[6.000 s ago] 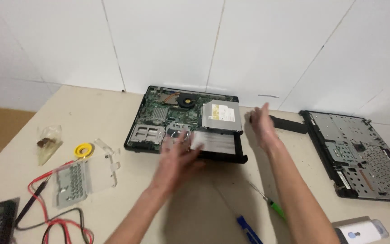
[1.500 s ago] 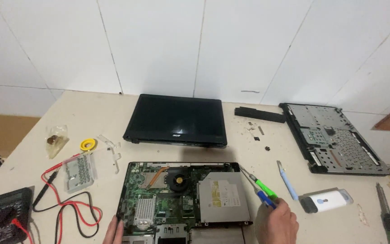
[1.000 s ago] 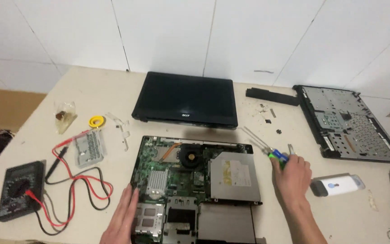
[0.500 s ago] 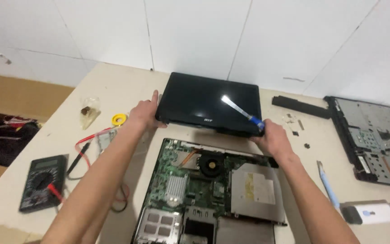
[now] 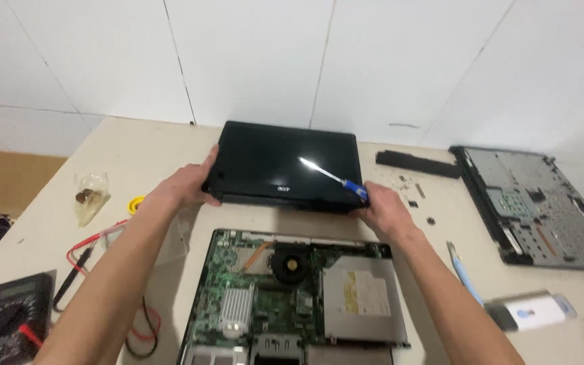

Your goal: Assembling and repairing a laptop by installing an optical drive, applying thermal paste, and reattaching the keyboard and casing.

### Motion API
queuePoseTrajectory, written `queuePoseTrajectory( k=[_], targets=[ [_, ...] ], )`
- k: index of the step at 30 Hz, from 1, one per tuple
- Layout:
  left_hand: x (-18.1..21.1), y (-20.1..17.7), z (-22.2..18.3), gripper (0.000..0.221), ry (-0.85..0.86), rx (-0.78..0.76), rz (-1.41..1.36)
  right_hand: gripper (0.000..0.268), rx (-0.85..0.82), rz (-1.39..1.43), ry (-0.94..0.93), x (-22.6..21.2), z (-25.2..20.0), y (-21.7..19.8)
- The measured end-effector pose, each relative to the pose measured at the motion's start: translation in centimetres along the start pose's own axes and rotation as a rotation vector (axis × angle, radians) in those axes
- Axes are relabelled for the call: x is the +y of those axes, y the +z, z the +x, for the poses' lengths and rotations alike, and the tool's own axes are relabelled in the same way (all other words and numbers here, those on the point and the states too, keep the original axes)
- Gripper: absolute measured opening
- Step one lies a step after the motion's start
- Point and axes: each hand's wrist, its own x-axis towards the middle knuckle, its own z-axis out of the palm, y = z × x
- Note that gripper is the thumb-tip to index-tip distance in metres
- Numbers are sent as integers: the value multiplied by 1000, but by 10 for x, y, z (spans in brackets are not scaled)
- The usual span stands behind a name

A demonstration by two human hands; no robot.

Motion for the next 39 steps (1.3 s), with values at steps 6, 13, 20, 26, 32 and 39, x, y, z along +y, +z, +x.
queuePoseTrajectory(
  k=[6, 13, 20, 26, 32, 39],
  targets=[
    [57, -18, -139, 101, -74, 258, 123, 59, 281, 147, -154, 48, -74, -37],
    [60, 59, -249, 36, -332, 451, -256, 38, 429, 507, 337, 67, -224, -44],
    [63, 46, -244, 25, -321, 447, -231, 34, 503, 1246, 293, 6, -239, -51],
    [72, 62, -227, 27, -256, 376, -175, 53, 493, 985, 600, -3, -226, -40],
    [76, 60, -224, 26, -257, 359, -242, 39, 377, 1054, 617, 1, -223, -45],
    [69, 59, -228, 28, -206, 391, -280, 50, 322, 1508, 564, 47, -214, -26]
  ],
)
